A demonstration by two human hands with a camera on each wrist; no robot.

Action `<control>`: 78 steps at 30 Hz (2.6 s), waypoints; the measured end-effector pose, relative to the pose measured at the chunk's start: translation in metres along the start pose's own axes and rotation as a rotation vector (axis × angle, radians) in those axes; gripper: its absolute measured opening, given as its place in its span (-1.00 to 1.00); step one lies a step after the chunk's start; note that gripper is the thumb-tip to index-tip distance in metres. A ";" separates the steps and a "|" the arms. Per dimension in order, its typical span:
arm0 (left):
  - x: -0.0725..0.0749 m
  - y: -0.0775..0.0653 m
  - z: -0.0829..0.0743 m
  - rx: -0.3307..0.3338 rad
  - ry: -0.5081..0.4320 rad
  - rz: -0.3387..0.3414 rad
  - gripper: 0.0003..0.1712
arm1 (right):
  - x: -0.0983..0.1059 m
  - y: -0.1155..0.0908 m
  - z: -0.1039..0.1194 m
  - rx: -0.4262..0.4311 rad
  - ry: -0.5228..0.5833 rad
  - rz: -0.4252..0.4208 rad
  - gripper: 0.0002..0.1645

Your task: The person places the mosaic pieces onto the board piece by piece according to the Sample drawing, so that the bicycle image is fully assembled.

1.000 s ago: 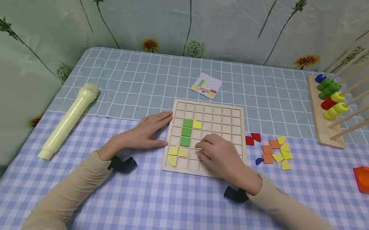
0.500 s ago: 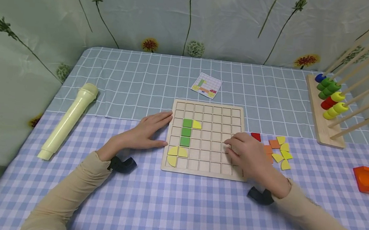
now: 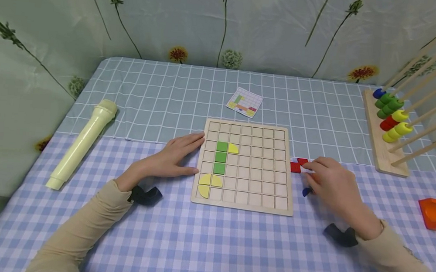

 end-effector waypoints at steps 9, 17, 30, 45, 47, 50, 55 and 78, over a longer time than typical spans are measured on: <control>0.000 0.000 0.000 0.004 0.003 0.002 -0.02 | 0.001 -0.014 -0.035 -0.125 -0.067 0.094 -0.71; -0.001 -0.001 0.001 0.009 0.004 0.005 -0.02 | -0.006 -0.016 -0.059 -0.183 -0.082 0.200 -0.66; 0.000 0.000 0.000 0.006 0.013 0.001 -0.02 | -0.019 -0.015 -0.081 -0.240 -0.031 0.354 -0.68; -0.002 -0.001 0.000 0.010 0.009 0.008 -0.03 | -0.027 -0.012 -0.092 -0.292 0.039 0.438 -0.63; -0.002 -0.001 0.000 0.010 0.009 0.008 -0.03 | -0.025 -0.012 -0.090 -0.292 0.038 0.407 -0.63; -0.001 -0.001 0.000 0.009 0.008 0.006 -0.03 | -0.020 -0.012 -0.083 -0.282 0.026 0.351 -0.64; 0.000 -0.001 0.000 0.009 0.010 0.005 -0.03 | -0.012 -0.009 -0.065 -0.249 0.018 0.286 -0.65; -0.001 -0.001 -0.001 0.003 0.008 0.003 -0.04 | -0.008 0.011 0.039 0.154 0.055 -0.035 -0.80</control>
Point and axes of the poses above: each hand's wrist, its own y-axis towards the middle knuckle, its own x-axis out of the back of the hand, z = x × y, the point moved 8 cm from there along y, towards the middle knuckle, and after that the axes turned 6 degrees about x, right-handed, at the moved point
